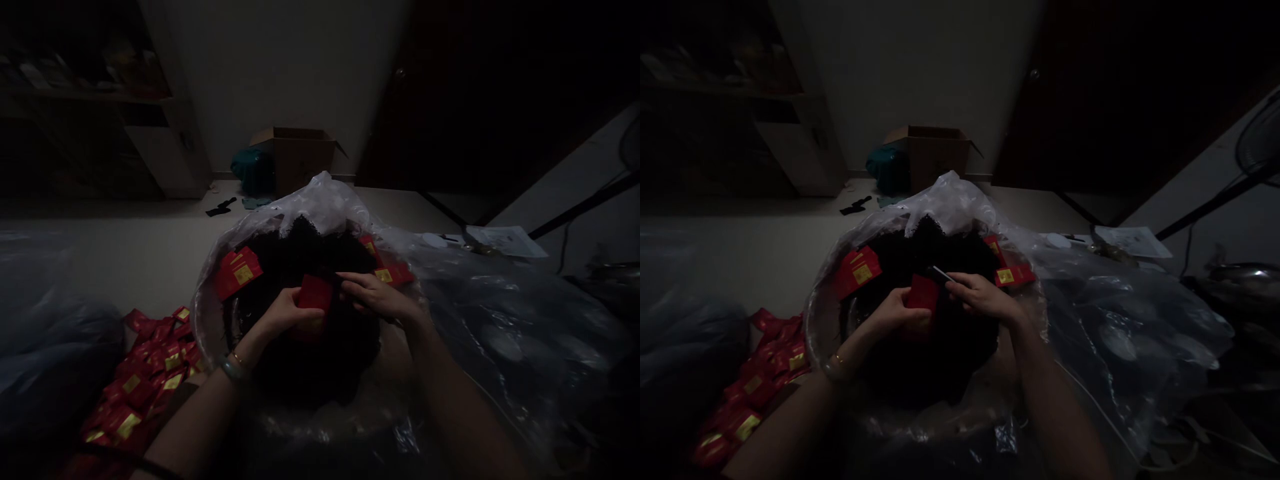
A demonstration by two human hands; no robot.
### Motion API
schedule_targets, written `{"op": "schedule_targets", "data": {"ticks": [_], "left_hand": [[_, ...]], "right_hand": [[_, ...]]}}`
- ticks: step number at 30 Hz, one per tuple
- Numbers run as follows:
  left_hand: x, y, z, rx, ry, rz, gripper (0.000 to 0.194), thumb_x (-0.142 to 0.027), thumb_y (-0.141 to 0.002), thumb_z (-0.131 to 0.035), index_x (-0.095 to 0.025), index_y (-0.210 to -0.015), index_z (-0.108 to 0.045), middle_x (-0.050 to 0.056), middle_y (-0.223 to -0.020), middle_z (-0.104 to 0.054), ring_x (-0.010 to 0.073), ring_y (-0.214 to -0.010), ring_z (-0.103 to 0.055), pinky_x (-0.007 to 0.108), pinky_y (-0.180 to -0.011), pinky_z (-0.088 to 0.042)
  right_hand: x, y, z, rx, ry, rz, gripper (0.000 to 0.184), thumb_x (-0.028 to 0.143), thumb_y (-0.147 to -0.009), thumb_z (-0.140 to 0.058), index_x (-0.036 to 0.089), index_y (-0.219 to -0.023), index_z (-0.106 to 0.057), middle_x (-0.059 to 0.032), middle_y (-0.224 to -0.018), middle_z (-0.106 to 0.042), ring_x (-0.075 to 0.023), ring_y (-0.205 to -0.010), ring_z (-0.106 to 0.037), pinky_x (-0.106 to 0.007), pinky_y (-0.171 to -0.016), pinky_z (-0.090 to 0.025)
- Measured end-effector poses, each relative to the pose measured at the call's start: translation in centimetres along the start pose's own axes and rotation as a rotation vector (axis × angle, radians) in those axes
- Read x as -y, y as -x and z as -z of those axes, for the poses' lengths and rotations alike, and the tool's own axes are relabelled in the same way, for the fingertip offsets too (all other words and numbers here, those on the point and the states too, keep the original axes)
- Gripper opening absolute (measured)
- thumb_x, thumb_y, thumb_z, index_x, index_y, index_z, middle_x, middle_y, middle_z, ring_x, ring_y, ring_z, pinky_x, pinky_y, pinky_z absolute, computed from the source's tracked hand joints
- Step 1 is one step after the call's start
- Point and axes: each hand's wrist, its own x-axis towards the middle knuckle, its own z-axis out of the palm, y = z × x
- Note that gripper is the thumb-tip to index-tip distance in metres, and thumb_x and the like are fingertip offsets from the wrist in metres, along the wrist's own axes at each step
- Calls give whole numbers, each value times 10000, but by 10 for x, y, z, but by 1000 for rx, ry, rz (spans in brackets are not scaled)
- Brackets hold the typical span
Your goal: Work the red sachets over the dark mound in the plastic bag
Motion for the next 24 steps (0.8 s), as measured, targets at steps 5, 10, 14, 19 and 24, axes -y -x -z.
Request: {"op": "schedule_targets", "data": {"ticks": [5,10,14,19,24], "left_hand": [[0,0,2,28,-17,16,433,-339,-495,-830,-100,-827,-690,15,-690,-682,136,-601,-581,237,-594,-450],[-1,3,-1,118,-78,-19,383,-327,-533,-790,-97,-826,-700,-15,-627,-629,106,-565,-526,208,-549,-404],[1,3,-3,108,-139,-36,312,-302,-559,-751,-94,-785,-698,-31,-588,-588,89,-541,-488,195,-520,-381],[6,2,-3,106,-168,-32,306,-283,-575,-729,-86,-807,-695,-27,-596,-583,91,-537,-496,197,-512,-384],[5,2,-6,57,-109,-36,313,-273,-530,-767,-102,-782,-691,-15,-615,-614,106,-554,-528,208,-528,-413]], "right_hand": [[10,5,1,-14,197,9,592,524,-791,-595,183,-1273,-552,-25,-821,-652,-90,-537,-529,-203,-473,-409],[16,4,-10,17,402,161,479,474,-785,-638,200,-1179,-633,-51,-1089,-690,-226,-944,-635,-292,-780,-486],[17,1,-18,-33,469,178,406,421,-810,-624,192,-1144,-658,-53,-1071,-709,-238,-956,-650,-295,-798,-474],[16,0,-17,-78,550,209,282,360,-827,-606,206,-1040,-709,-32,-965,-737,-211,-848,-673,-267,-721,-462],[13,0,-18,-135,561,234,248,337,-827,-602,230,-1016,-721,-20,-949,-743,-209,-841,-676,-267,-723,-463]]}}
